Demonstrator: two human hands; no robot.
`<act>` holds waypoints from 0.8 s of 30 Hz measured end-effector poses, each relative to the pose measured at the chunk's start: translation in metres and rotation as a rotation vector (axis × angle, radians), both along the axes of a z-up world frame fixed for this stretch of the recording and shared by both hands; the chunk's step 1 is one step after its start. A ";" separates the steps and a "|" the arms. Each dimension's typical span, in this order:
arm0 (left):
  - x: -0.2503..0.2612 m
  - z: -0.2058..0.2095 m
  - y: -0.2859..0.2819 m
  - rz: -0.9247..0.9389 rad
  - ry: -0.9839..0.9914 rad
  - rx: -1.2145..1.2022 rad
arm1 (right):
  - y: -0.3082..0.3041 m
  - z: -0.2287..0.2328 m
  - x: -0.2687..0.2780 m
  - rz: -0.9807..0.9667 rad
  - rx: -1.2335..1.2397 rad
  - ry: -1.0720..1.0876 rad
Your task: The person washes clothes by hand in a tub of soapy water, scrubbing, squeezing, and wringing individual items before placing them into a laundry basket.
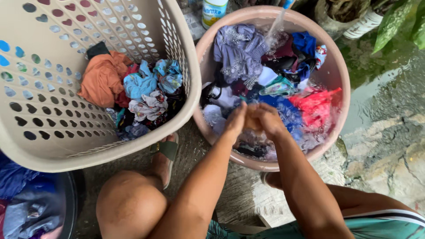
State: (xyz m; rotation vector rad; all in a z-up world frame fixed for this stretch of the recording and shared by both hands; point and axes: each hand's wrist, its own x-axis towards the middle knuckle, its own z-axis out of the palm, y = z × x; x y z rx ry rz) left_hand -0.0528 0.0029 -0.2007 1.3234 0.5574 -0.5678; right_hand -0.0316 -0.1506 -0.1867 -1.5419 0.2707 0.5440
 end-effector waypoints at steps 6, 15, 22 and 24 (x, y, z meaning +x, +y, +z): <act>0.023 0.020 -0.045 0.546 -0.396 -0.908 | 0.042 0.077 -0.024 -0.239 -0.250 -0.677; 0.024 -0.016 -0.026 0.223 -0.007 -0.566 | 0.026 0.089 -0.026 0.057 -0.712 -0.668; -0.004 -0.027 -0.034 -0.278 -0.081 0.500 | 0.008 -0.066 -0.015 0.892 -1.269 -0.099; -0.006 -0.032 -0.032 -0.398 -0.104 0.496 | 0.002 -0.089 -0.010 0.837 -1.158 -0.087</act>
